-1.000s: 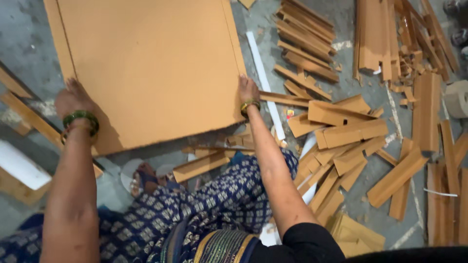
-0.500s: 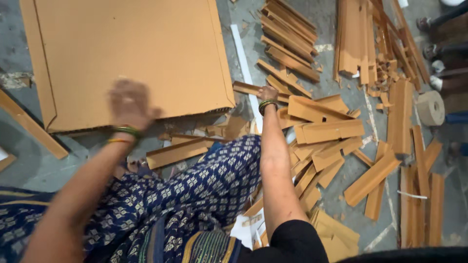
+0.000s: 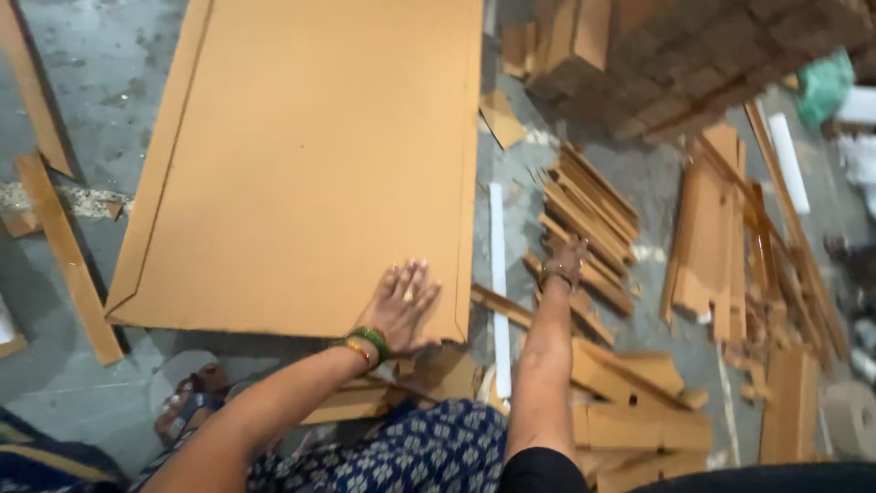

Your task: The person sits on the floor and assembles a cardboard box by attaching thin cardboard strips to the edges of a large flat sheet. They use a white bottle to apply liquid adhesive to the strips and press them firmly onto the board to form the box structure.

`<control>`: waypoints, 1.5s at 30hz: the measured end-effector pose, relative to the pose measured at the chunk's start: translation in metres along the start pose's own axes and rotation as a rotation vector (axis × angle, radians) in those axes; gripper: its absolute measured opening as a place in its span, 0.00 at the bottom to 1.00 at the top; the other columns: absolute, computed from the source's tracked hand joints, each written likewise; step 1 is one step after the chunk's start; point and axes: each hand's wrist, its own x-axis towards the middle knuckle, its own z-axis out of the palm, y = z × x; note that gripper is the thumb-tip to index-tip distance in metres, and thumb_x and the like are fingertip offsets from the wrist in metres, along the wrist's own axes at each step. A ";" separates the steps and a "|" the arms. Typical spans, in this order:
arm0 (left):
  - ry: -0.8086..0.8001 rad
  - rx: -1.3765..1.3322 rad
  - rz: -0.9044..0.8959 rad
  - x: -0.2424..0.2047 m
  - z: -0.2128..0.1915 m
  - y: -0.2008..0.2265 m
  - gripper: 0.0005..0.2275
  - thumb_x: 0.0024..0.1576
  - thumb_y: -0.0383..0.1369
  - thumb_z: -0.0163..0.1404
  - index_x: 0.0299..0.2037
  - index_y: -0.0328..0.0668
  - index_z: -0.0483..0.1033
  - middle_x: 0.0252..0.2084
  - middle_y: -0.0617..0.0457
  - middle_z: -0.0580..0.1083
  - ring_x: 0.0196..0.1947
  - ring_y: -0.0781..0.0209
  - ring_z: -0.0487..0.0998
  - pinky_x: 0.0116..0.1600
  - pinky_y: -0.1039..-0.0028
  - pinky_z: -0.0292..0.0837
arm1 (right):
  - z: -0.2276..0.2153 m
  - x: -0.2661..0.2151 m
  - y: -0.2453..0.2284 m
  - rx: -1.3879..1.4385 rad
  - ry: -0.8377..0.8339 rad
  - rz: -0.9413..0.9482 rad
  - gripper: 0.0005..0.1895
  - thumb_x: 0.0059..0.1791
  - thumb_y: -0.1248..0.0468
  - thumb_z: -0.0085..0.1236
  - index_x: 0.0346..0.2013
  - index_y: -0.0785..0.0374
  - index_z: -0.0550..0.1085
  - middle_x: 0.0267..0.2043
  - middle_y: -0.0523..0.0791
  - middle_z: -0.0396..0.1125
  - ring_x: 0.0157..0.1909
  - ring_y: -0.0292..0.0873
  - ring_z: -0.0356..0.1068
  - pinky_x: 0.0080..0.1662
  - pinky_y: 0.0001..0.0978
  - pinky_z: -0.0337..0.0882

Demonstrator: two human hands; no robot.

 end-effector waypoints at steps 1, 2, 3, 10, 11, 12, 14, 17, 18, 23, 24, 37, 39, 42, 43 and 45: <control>0.005 0.026 0.009 0.001 -0.001 0.001 0.46 0.51 0.68 0.40 0.74 0.46 0.49 0.77 0.33 0.43 0.76 0.36 0.39 0.73 0.43 0.29 | -0.001 0.010 -0.002 -0.015 -0.006 0.024 0.44 0.47 0.53 0.64 0.73 0.46 0.53 0.79 0.44 0.43 0.79 0.52 0.40 0.71 0.56 0.54; 0.017 -0.002 0.003 0.000 -0.002 0.001 0.46 0.52 0.68 0.39 0.74 0.46 0.49 0.77 0.33 0.43 0.76 0.36 0.39 0.73 0.43 0.29 | 0.003 0.015 -0.004 -0.016 -0.007 0.041 0.44 0.49 0.54 0.62 0.74 0.46 0.50 0.81 0.43 0.39 0.80 0.52 0.36 0.70 0.60 0.54; 0.029 -0.030 -0.003 0.000 -0.002 0.001 0.45 0.53 0.68 0.38 0.74 0.46 0.49 0.77 0.33 0.43 0.76 0.35 0.39 0.73 0.43 0.28 | 0.005 0.021 -0.007 -0.012 -0.013 0.054 0.44 0.50 0.56 0.59 0.76 0.45 0.47 0.82 0.42 0.35 0.81 0.53 0.32 0.69 0.63 0.53; 0.077 0.095 0.008 0.003 -0.001 -0.003 0.44 0.52 0.69 0.32 0.74 0.47 0.49 0.76 0.35 0.44 0.76 0.36 0.39 0.72 0.43 0.27 | 0.042 0.013 -0.010 -0.136 -0.096 -0.109 0.31 0.48 0.63 0.63 0.66 0.47 0.66 0.67 0.51 0.61 0.66 0.55 0.65 0.62 0.49 0.70; 0.070 0.075 0.000 0.003 -0.001 -0.005 0.45 0.53 0.69 0.32 0.74 0.47 0.49 0.76 0.35 0.44 0.76 0.37 0.39 0.73 0.43 0.27 | 0.049 0.010 -0.016 -0.148 -0.041 -0.158 0.27 0.49 0.64 0.62 0.63 0.48 0.69 0.64 0.50 0.63 0.63 0.55 0.67 0.59 0.49 0.72; 0.060 0.045 0.001 0.002 -0.001 -0.003 0.45 0.53 0.69 0.31 0.74 0.46 0.49 0.76 0.35 0.44 0.76 0.37 0.39 0.73 0.43 0.27 | 0.052 0.004 -0.017 -0.169 0.014 -0.196 0.23 0.50 0.65 0.61 0.60 0.49 0.71 0.61 0.49 0.65 0.59 0.54 0.69 0.56 0.49 0.73; 0.026 0.014 0.002 0.003 -0.002 -0.002 0.45 0.54 0.70 0.31 0.74 0.46 0.49 0.76 0.35 0.44 0.76 0.37 0.39 0.73 0.43 0.26 | 0.047 -0.009 -0.018 -0.167 0.183 -0.267 0.20 0.48 0.67 0.62 0.55 0.52 0.74 0.57 0.48 0.68 0.56 0.53 0.71 0.52 0.47 0.76; -0.011 0.025 -0.002 0.004 -0.002 -0.001 0.45 0.53 0.70 0.33 0.74 0.46 0.48 0.77 0.34 0.44 0.76 0.36 0.38 0.73 0.43 0.27 | 0.015 -0.027 -0.039 -0.004 0.567 -0.548 0.25 0.42 0.72 0.63 0.53 0.55 0.75 0.55 0.48 0.70 0.55 0.53 0.71 0.50 0.44 0.77; 0.003 0.041 -0.003 0.003 -0.001 -0.002 0.45 0.53 0.70 0.33 0.74 0.46 0.48 0.77 0.34 0.44 0.76 0.36 0.38 0.72 0.43 0.27 | -0.001 -0.034 -0.050 0.122 0.718 -0.759 0.26 0.43 0.75 0.60 0.56 0.56 0.75 0.55 0.48 0.71 0.55 0.54 0.71 0.50 0.46 0.77; 0.056 0.079 -0.005 -0.001 0.001 0.003 0.45 0.54 0.69 0.35 0.75 0.46 0.49 0.76 0.34 0.45 0.76 0.36 0.40 0.73 0.43 0.28 | -0.075 -0.074 -0.164 0.265 0.840 -1.255 0.14 0.53 0.76 0.58 0.49 0.57 0.76 0.51 0.44 0.73 0.53 0.46 0.73 0.53 0.35 0.78; 0.052 0.047 -0.009 0.000 0.001 0.002 0.46 0.54 0.70 0.35 0.75 0.45 0.49 0.77 0.33 0.45 0.77 0.36 0.40 0.73 0.43 0.28 | -0.086 -0.084 -0.185 0.299 0.815 -1.318 0.16 0.49 0.73 0.62 0.49 0.55 0.76 0.52 0.45 0.72 0.52 0.48 0.73 0.50 0.37 0.76; -0.023 0.100 -0.028 0.008 0.012 0.005 0.46 0.52 0.70 0.35 0.75 0.49 0.50 0.77 0.34 0.44 0.76 0.36 0.37 0.72 0.41 0.27 | -0.001 -0.017 -0.289 0.314 0.692 -0.949 0.27 0.44 0.73 0.55 0.59 0.65 0.69 0.61 0.56 0.66 0.63 0.59 0.62 0.61 0.53 0.61; 0.008 0.131 -0.020 0.003 0.013 0.005 0.46 0.52 0.70 0.35 0.75 0.49 0.50 0.77 0.36 0.45 0.77 0.38 0.38 0.72 0.41 0.28 | 0.026 -0.004 -0.216 0.387 0.655 -0.946 0.28 0.42 0.77 0.50 0.58 0.65 0.70 0.60 0.54 0.67 0.66 0.58 0.63 0.67 0.48 0.62; 0.077 0.118 -0.009 0.003 0.010 0.002 0.45 0.53 0.70 0.34 0.75 0.49 0.51 0.77 0.36 0.46 0.77 0.38 0.40 0.73 0.42 0.30 | 0.049 0.001 -0.106 0.500 0.517 -0.447 0.28 0.43 0.83 0.42 0.56 0.65 0.73 0.62 0.55 0.68 0.68 0.56 0.64 0.71 0.45 0.59; 0.101 0.099 -0.008 0.002 0.008 0.001 0.45 0.53 0.71 0.34 0.75 0.50 0.51 0.77 0.36 0.46 0.77 0.37 0.40 0.74 0.42 0.30 | 0.053 -0.001 -0.070 0.394 0.489 -0.390 0.22 0.45 0.77 0.49 0.54 0.68 0.72 0.61 0.56 0.67 0.68 0.58 0.63 0.71 0.45 0.60; 0.061 0.116 -0.005 -0.002 0.007 0.004 0.45 0.53 0.70 0.34 0.76 0.50 0.51 0.77 0.36 0.46 0.77 0.37 0.41 0.73 0.42 0.31 | 0.064 -0.013 -0.015 0.063 0.378 -0.235 0.34 0.46 0.67 0.55 0.67 0.67 0.62 0.69 0.56 0.59 0.71 0.57 0.57 0.70 0.44 0.56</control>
